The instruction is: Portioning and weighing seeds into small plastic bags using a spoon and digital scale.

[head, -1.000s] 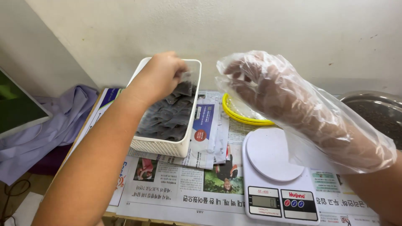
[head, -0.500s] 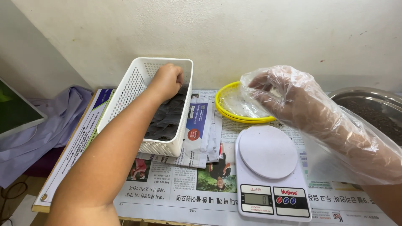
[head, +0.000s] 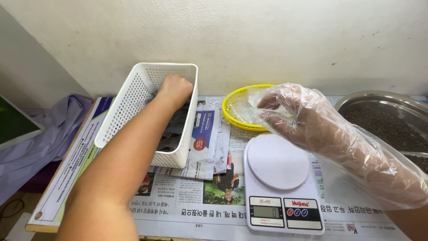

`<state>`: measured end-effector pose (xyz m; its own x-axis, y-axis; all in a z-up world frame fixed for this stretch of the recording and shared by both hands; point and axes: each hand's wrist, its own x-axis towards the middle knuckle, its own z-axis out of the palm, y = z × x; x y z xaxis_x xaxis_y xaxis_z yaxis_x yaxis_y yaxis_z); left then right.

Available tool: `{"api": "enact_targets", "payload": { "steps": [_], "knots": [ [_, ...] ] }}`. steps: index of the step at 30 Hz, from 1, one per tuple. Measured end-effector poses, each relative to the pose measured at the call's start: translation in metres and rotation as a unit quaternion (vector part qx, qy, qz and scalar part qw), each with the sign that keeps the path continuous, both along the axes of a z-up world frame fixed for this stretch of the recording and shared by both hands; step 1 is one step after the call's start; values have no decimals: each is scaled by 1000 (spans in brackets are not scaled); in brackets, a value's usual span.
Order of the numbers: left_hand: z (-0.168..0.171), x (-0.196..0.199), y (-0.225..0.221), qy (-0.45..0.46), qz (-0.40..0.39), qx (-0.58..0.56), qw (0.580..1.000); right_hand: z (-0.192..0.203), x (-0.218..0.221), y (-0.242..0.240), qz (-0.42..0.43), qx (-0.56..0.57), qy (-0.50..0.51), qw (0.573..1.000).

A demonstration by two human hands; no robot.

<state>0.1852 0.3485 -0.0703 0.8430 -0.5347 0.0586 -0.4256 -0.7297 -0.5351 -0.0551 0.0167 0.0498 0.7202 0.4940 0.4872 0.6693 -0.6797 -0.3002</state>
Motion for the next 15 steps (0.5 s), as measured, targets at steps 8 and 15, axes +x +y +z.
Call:
{"api": "enact_targets", "payload": {
  "steps": [8,15],
  "knots": [
    [-14,31,1,-9,57,22,998,5,-12,-28,-20,4,-13,1000],
    [11,-14,-17,53,106,57,991,-6,-4,-48,-23,-1,-34,999]
  ]
}}
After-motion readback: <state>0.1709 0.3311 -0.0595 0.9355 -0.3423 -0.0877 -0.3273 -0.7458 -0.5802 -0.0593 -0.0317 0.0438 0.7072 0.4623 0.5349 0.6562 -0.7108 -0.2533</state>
